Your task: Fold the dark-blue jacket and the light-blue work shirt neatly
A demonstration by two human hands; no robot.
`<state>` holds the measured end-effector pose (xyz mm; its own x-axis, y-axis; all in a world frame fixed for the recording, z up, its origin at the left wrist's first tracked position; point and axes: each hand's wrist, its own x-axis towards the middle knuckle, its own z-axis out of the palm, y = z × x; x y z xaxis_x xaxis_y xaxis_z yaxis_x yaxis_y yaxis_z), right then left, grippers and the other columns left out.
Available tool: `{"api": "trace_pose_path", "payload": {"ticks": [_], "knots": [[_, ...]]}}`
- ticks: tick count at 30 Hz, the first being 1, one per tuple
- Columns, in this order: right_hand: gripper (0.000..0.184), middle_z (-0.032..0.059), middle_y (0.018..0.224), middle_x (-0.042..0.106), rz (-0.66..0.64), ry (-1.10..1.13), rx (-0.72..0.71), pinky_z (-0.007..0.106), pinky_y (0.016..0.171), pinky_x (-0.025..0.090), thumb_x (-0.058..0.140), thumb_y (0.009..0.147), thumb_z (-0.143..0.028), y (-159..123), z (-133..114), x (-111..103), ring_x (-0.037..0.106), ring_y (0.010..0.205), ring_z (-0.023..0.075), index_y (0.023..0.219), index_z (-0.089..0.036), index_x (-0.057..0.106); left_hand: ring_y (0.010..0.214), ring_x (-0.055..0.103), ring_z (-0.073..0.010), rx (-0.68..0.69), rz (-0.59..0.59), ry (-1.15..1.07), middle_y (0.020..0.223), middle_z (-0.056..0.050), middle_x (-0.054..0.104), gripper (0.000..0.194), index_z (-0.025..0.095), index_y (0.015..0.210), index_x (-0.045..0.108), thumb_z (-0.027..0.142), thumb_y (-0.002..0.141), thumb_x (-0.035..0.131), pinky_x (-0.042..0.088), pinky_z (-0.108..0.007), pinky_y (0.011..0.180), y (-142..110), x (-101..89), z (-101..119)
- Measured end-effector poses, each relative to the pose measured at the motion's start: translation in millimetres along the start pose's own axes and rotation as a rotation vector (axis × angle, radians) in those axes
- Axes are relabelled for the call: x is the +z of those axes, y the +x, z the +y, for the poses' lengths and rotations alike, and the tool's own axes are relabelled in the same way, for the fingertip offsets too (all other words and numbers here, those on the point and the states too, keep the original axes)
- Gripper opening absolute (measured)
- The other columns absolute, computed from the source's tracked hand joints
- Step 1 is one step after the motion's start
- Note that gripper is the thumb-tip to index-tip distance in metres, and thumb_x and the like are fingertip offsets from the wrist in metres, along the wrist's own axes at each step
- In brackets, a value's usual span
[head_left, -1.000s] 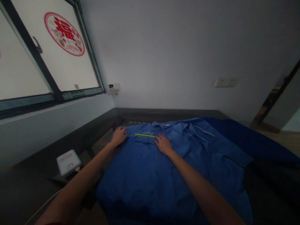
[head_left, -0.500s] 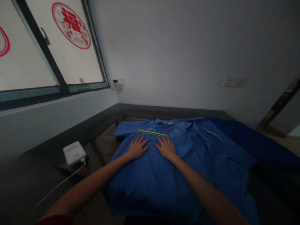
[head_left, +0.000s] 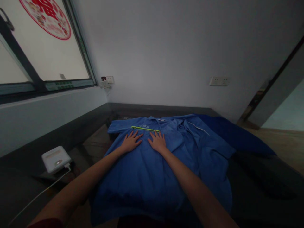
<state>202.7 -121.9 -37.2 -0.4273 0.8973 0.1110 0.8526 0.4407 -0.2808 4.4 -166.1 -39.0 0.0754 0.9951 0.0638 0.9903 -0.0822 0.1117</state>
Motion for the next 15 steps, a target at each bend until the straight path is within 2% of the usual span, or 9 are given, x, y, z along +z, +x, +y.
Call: {"api": "trace_pose_path", "payload": {"ticks": [6, 9, 13, 15], "knots": [[0.058, 0.0094, 0.152, 0.028, 0.009, 0.088, -0.008, 0.056, 0.110, 0.008, 0.038, 0.091, -0.052, 2, 1, -5, 0.014, 0.141, 0.0313, 0.141, -0.024, 0.038, 0.141, 0.015, -0.0323, -0.004, 0.024, 0.011, 0.154, -0.002, 0.022, 0.052, 0.040, 0.142, 0.030, 0.053, 0.093, 0.031, 0.015, -0.057, 0.109, 4, 2.2, -2], [0.053, 0.0107, 0.147, 0.037, 0.020, 0.209, -0.079, 0.050, 0.110, 0.018, 0.047, 0.089, -0.044, -3, 8, -15, 0.026, 0.138, 0.0287, 0.136, -0.019, 0.046, 0.140, 0.018, -0.0322, 0.001, 0.044, 0.007, 0.153, -0.003, 0.026, 0.051, 0.038, 0.142, 0.033, 0.050, 0.093, 0.033, 0.018, -0.056, 0.109, 1, 0.7, -1], [0.041, 0.0052, 0.131, 0.056, 0.035, 0.279, -0.171, 0.028, 0.101, 0.036, 0.051, 0.088, -0.032, -26, 34, -49, 0.051, 0.120, 0.0180, 0.127, -0.019, 0.054, 0.140, 0.021, -0.0325, -0.005, 0.060, -0.013, 0.152, -0.005, 0.029, 0.049, 0.035, 0.141, 0.037, 0.047, 0.093, 0.034, 0.021, -0.056, 0.108, -4, -2.7, 2], [0.031, 0.0042, 0.118, 0.065, 0.051, 0.283, -0.174, 0.027, 0.093, 0.042, 0.051, 0.088, -0.029, -46, 56, -74, 0.058, 0.108, 0.0180, 0.116, -0.020, 0.061, 0.139, 0.022, -0.0319, -0.004, 0.070, -0.020, 0.151, -0.005, 0.031, 0.048, 0.034, 0.140, 0.039, 0.045, 0.093, 0.035, 0.021, -0.056, 0.108, -5, -2.8, 2]]}}
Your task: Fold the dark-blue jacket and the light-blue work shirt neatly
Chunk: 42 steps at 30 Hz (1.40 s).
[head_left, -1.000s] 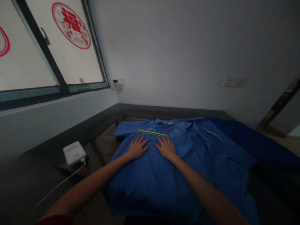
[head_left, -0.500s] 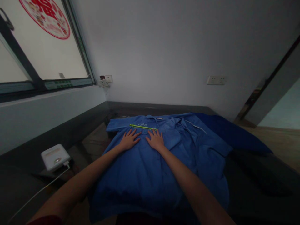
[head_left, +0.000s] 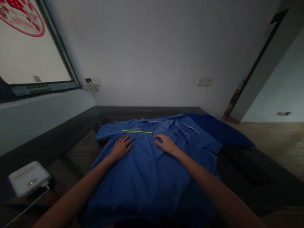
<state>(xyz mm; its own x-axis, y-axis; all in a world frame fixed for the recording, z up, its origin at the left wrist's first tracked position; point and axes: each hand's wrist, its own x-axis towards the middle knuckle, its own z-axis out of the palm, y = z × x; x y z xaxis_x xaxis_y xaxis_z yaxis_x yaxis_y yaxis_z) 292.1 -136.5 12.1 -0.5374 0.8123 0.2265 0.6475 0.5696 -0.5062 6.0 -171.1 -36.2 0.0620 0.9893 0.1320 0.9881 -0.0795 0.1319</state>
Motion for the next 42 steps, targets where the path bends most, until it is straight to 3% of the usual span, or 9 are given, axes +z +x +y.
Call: {"api": "trace_pose_path", "payload": {"ticks": [3, 6, 11, 17, 24, 30, 36, 39, 42], "knots": [[0.020, 0.0045, 0.094, 0.070, 0.060, -0.184, 0.203, 0.027, 0.077, 0.046, 0.051, 0.088, -0.032, -35, 23, -47, 0.064, 0.089, 0.0196, 0.092, -0.021, 0.067, 0.139, 0.023, -0.0312, 0.003, 0.009, -0.009, 0.150, -0.004, 0.034, 0.048, 0.033, 0.139, 0.041, 0.045, 0.093, 0.036, 0.021, -0.055, 0.109, 1, 2.7, -2], [0.030, 0.0085, 0.089, 0.069, 0.112, -0.460, 0.523, 0.032, 0.071, 0.047, 0.048, 0.088, -0.044, -62, 52, -76, 0.066, 0.086, 0.0249, 0.085, -0.020, 0.065, 0.139, 0.023, -0.0315, 0.009, 0.016, -0.009, 0.150, -0.004, 0.033, 0.049, 0.033, 0.140, 0.040, 0.046, 0.093, 0.035, 0.021, -0.055, 0.109, 2, 6.7, -6], [0.048, 0.0173, 0.102, 0.067, -0.002, -0.545, 0.759, 0.039, 0.074, 0.048, 0.045, 0.087, -0.057, -80, 93, -75, 0.064, 0.096, 0.0313, 0.098, -0.014, 0.063, 0.139, 0.024, -0.0310, 0.005, 0.009, 0.005, 0.150, -0.004, 0.034, 0.048, 0.034, 0.139, 0.040, 0.046, 0.093, 0.035, 0.021, -0.055, 0.109, 4, 6.5, -7], [0.039, 0.0147, 0.107, 0.066, -0.029, -0.463, 0.788, 0.038, 0.075, 0.048, 0.047, 0.087, -0.050, -81, 108, -71, 0.064, 0.097, 0.0296, 0.103, -0.017, 0.060, 0.140, 0.023, -0.0282, -0.026, -0.036, 0.041, 0.152, -0.002, 0.029, 0.048, 0.037, 0.141, 0.035, 0.047, 0.094, 0.031, 0.021, -0.052, 0.110, 3, 1.2, -12], [0.042, 0.0140, 0.108, 0.066, -0.021, -0.416, 0.801, 0.040, 0.079, 0.048, 0.034, 0.093, -0.049, -82, 115, -73, 0.063, 0.099, 0.0300, 0.103, -0.017, 0.061, 0.139, 0.024, -0.0292, -0.061, -0.023, 0.045, 0.151, -0.002, 0.030, 0.048, 0.038, 0.140, 0.036, 0.049, 0.093, 0.032, 0.021, -0.053, 0.109, 2, 0.9, -26], [0.041, 0.0215, 0.109, 0.065, 0.037, -0.452, 0.843, 0.045, 0.081, 0.047, 0.031, 0.094, -0.034, -73, 112, -67, 0.063, 0.101, 0.0332, 0.112, -0.010, 0.059, 0.139, 0.023, -0.0297, -0.044, -0.033, 0.064, 0.151, -0.005, 0.030, 0.049, 0.034, 0.142, 0.035, 0.047, 0.095, 0.030, 0.022, -0.055, 0.108, 0, -0.5, -21], [0.043, 0.0272, 0.109, 0.063, 0.113, -0.454, 0.868, 0.051, 0.085, 0.044, 0.041, 0.091, -0.036, -58, 115, -65, 0.059, 0.105, 0.0392, 0.110, -0.002, 0.060, 0.138, 0.025, -0.0311, -0.017, -0.011, 0.067, 0.150, -0.008, 0.033, 0.049, 0.032, 0.141, 0.036, 0.045, 0.095, 0.029, 0.024, -0.058, 0.106, 0, 0.8, -19], [0.036, 0.0251, 0.110, 0.064, 0.135, -0.394, 0.854, 0.048, 0.085, 0.045, 0.044, 0.089, -0.032, -62, 119, -72, 0.060, 0.105, 0.0367, 0.105, -0.007, 0.063, 0.137, 0.028, -0.0314, -0.007, 0.037, 0.075, 0.147, -0.009, 0.037, 0.046, 0.030, 0.138, 0.042, 0.041, 0.094, 0.033, 0.024, -0.059, 0.106, -1, -0.8, -17], [0.029, 0.0168, 0.092, 0.070, 0.144, -0.270, 0.815, 0.037, 0.077, 0.049, 0.044, 0.089, -0.030, -75, 122, -87, 0.067, 0.089, 0.0273, 0.095, -0.011, 0.065, 0.133, 0.035, -0.0299, 0.100, 0.141, 0.102, 0.142, -0.011, 0.044, 0.040, 0.026, 0.129, 0.052, 0.032, 0.092, 0.039, 0.022, -0.059, 0.107, -4, -6.1, -8]]}}
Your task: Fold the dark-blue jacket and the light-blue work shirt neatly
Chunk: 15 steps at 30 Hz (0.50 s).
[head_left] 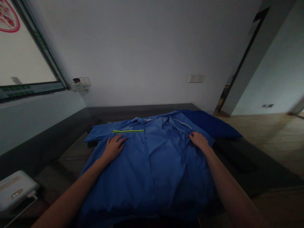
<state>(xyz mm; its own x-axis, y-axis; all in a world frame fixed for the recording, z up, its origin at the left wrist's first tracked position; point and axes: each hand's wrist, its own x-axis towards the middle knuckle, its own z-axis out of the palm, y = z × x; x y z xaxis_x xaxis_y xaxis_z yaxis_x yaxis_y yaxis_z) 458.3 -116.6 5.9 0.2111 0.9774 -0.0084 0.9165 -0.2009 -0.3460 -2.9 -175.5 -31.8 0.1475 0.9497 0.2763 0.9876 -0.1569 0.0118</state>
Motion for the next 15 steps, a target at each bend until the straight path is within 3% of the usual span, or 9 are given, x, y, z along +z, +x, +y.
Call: {"api": "trace_pose_path", "payload": {"ticks": [3, 6, 10, 15], "knots": [[0.030, 0.0075, 0.073, 0.070, -0.029, 0.177, -0.052, 0.026, 0.065, 0.051, 0.040, 0.090, -0.031, -12, 21, -18, 0.068, 0.068, 0.0181, 0.086, -0.013, 0.064, 0.129, 0.040, -0.0269, 0.225, 0.057, -0.033, 0.137, -0.010, 0.048, 0.036, 0.025, 0.121, 0.058, 0.024, 0.089, 0.043, 0.019, -0.055, 0.110, 1, -10.8, 21], [0.024, 0.0031, 0.066, 0.068, 0.132, 0.606, -0.065, 0.025, 0.057, 0.051, 0.050, 0.084, -0.034, -33, 49, -35, 0.064, 0.059, 0.0163, 0.078, -0.015, 0.063, 0.127, 0.043, -0.0246, 0.407, 0.048, -0.152, 0.135, -0.008, 0.050, 0.034, 0.025, 0.120, 0.058, 0.020, 0.088, 0.045, 0.021, -0.053, 0.111, 6, -24.4, 54], [0.015, -0.0001, 0.065, 0.065, 0.454, 1.121, 0.061, 0.023, 0.052, 0.052, 0.067, 0.068, -0.032, -65, 88, -53, 0.059, 0.055, 0.0141, 0.070, -0.017, 0.063, 0.122, 0.047, -0.0225, 0.543, 0.046, -0.369, 0.131, -0.009, 0.052, 0.032, 0.023, 0.120, 0.057, 0.022, 0.090, 0.045, 0.032, -0.045, 0.108, 22, -42.9, 114], [0.007, -0.0011, 0.075, 0.067, 0.504, 1.553, 0.198, 0.018, 0.056, 0.054, 0.064, 0.065, -0.017, -93, 110, -68, 0.061, 0.063, 0.0113, 0.072, -0.020, 0.064, 0.121, 0.047, -0.0204, 0.678, 0.033, -0.579, 0.129, -0.009, 0.054, 0.032, 0.021, 0.120, 0.056, 0.023, 0.089, 0.049, 0.037, -0.036, 0.105, 58, -44.2, 196]]}}
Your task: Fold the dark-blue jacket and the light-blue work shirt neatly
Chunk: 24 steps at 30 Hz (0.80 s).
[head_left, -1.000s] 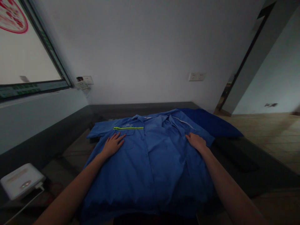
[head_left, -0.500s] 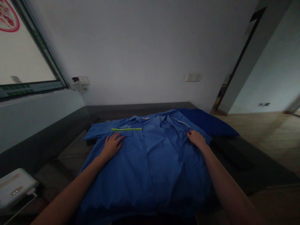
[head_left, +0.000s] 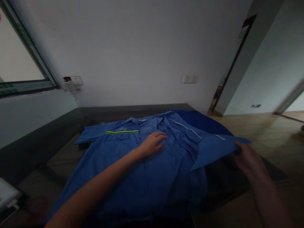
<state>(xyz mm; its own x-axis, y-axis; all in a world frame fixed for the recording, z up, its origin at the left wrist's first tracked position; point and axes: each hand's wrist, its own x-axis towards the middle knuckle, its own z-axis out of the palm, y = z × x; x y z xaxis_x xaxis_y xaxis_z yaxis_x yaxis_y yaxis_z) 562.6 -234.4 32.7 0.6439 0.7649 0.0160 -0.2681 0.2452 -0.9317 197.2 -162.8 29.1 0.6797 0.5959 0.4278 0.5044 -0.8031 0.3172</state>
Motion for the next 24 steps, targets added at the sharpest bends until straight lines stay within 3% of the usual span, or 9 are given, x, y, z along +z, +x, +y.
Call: {"api": "trace_pose_path", "payload": {"ticks": [3, 6, 9, 12, 15, 18, 21, 24], "knots": [[0.012, -0.0003, 0.082, 0.068, 0.048, 0.136, 0.047, 0.018, 0.065, 0.056, 0.058, 0.069, -0.015, -11, -8, -3, 0.064, 0.075, 0.0120, 0.077, -0.021, 0.065, 0.118, 0.050, -0.0211, -0.010, -0.054, -0.066, 0.125, -0.009, 0.057, 0.033, 0.020, 0.120, 0.057, 0.024, 0.087, 0.052, 0.037, -0.036, 0.105, 42, 34.6, 1], [0.015, 0.0016, 0.087, 0.069, -0.024, 0.220, 0.028, 0.024, 0.077, 0.056, 0.054, 0.072, -0.020, -22, -15, 0, 0.065, 0.086, 0.0148, 0.082, -0.021, 0.065, 0.117, 0.052, -0.0237, -0.139, -0.062, -0.113, 0.127, -0.011, 0.056, 0.042, 0.018, 0.125, 0.053, 0.026, 0.085, 0.056, 0.038, -0.037, 0.103, 71, 68.7, -6], [0.013, 0.0002, 0.089, 0.070, -0.061, 0.264, -0.003, 0.031, 0.084, 0.055, 0.055, 0.072, -0.026, -30, -21, 6, 0.065, 0.092, 0.0172, 0.083, -0.023, 0.063, 0.121, 0.049, -0.0236, -0.221, -0.009, -0.139, 0.134, -0.014, 0.050, 0.050, 0.015, 0.136, 0.041, 0.027, 0.088, 0.051, 0.037, -0.038, 0.104, 83, 92.9, -13], [0.015, -0.0011, 0.087, 0.070, -0.105, 0.217, -0.014, 0.034, 0.083, 0.056, 0.056, 0.073, -0.033, -35, -21, 14, 0.066, 0.092, 0.0186, 0.084, -0.025, 0.062, 0.121, 0.050, -0.0230, -0.259, -0.002, -0.181, 0.132, -0.012, 0.054, 0.046, 0.018, 0.131, 0.048, 0.029, 0.087, 0.053, 0.036, -0.038, 0.105, 84, 105.5, -17], [0.019, -0.0005, 0.083, 0.071, -0.223, 0.150, -0.005, 0.033, 0.076, 0.057, 0.059, 0.072, -0.038, -47, -13, 26, 0.067, 0.088, 0.0198, 0.085, -0.025, 0.062, 0.119, 0.052, -0.0228, -0.308, 0.014, -0.225, 0.124, -0.006, 0.061, 0.035, 0.023, 0.119, 0.059, 0.029, 0.085, 0.055, 0.032, -0.042, 0.108, 86, 106.4, -21], [0.020, 0.0002, 0.075, 0.069, -0.325, 0.093, 0.023, 0.030, 0.065, 0.057, 0.067, 0.066, -0.035, -68, -2, 39, 0.068, 0.079, 0.0210, 0.081, -0.023, 0.064, 0.116, 0.054, -0.0207, -0.416, 0.102, -0.263, 0.121, -0.006, 0.062, 0.031, 0.021, 0.117, 0.060, 0.024, 0.090, 0.044, 0.036, -0.038, 0.104, 97, 94.6, -32], [0.018, 0.0000, 0.069, 0.068, -0.449, 0.006, 0.054, 0.028, 0.058, 0.055, 0.070, 0.063, -0.032, -92, 1, 55, 0.067, 0.074, 0.0212, 0.076, -0.022, 0.064, 0.105, 0.060, -0.0195, -0.510, 0.147, -0.317, 0.112, -0.011, 0.066, 0.035, 0.014, 0.116, 0.059, 0.021, 0.093, 0.034, 0.046, -0.032, 0.092, 113, 74.0, -43], [0.014, -0.0005, 0.068, 0.067, -0.568, -0.043, 0.051, 0.030, 0.063, 0.055, 0.066, 0.066, -0.037, -104, -10, 70, 0.067, 0.077, 0.0213, 0.071, -0.024, 0.062, 0.083, 0.065, -0.0178, -0.561, 0.081, -0.393, 0.090, -0.010, 0.069, 0.034, 0.010, 0.105, 0.062, 0.020, 0.092, 0.032, 0.052, -0.028, 0.074, 119, 55.2, -42]]}}
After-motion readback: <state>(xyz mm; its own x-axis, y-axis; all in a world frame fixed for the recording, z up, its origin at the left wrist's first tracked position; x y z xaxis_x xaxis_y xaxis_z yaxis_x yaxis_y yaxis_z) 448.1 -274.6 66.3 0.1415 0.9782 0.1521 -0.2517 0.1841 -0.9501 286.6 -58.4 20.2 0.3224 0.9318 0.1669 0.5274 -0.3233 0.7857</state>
